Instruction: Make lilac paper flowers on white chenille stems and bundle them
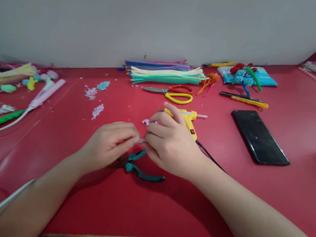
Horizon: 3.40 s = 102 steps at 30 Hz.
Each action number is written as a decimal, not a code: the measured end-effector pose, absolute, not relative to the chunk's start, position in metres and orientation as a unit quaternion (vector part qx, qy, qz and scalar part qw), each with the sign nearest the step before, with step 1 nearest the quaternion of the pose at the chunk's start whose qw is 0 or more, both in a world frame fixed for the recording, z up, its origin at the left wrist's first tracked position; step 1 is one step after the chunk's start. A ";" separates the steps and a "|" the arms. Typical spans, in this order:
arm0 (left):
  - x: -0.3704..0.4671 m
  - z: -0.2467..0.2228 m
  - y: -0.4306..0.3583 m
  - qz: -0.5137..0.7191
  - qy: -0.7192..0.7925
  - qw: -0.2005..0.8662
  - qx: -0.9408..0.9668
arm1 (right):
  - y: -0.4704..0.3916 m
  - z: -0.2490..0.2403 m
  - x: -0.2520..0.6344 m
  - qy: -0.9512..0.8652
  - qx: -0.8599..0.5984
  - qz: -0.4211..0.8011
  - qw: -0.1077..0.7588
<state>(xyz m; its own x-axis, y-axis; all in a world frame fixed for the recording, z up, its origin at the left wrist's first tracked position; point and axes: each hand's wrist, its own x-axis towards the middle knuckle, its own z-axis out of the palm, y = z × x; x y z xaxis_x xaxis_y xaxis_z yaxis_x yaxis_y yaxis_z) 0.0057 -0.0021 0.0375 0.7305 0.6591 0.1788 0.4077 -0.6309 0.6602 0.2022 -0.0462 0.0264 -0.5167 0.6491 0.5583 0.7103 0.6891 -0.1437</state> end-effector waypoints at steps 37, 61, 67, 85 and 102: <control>0.006 0.036 -0.002 0.153 0.404 0.606 0.668 | -0.057 0.028 0.196 -0.898 -0.316 -0.201 0.233; 0.007 0.039 0.000 0.148 0.426 0.629 0.633 | -0.049 0.022 0.192 -0.876 -0.386 -0.083 0.277; 0.003 0.029 0.004 0.124 0.414 0.742 0.513 | -0.058 0.027 0.191 -0.894 -0.331 -0.174 0.247; 0.008 0.031 -0.006 0.225 0.221 0.081 0.946 | -0.036 0.024 0.202 -0.818 -0.436 0.209 0.311; 0.012 0.029 -0.006 0.192 0.481 0.596 0.614 | -0.052 0.019 0.185 -0.886 -0.375 -0.150 0.229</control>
<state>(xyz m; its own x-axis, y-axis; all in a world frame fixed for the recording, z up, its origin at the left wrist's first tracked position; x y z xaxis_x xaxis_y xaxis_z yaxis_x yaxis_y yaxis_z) 0.0122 -0.0060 0.0292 0.4644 0.8189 -0.3374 0.3610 0.1728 0.9164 0.1847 -0.0518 0.0185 -0.6145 0.5953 0.5177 0.7323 0.6745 0.0936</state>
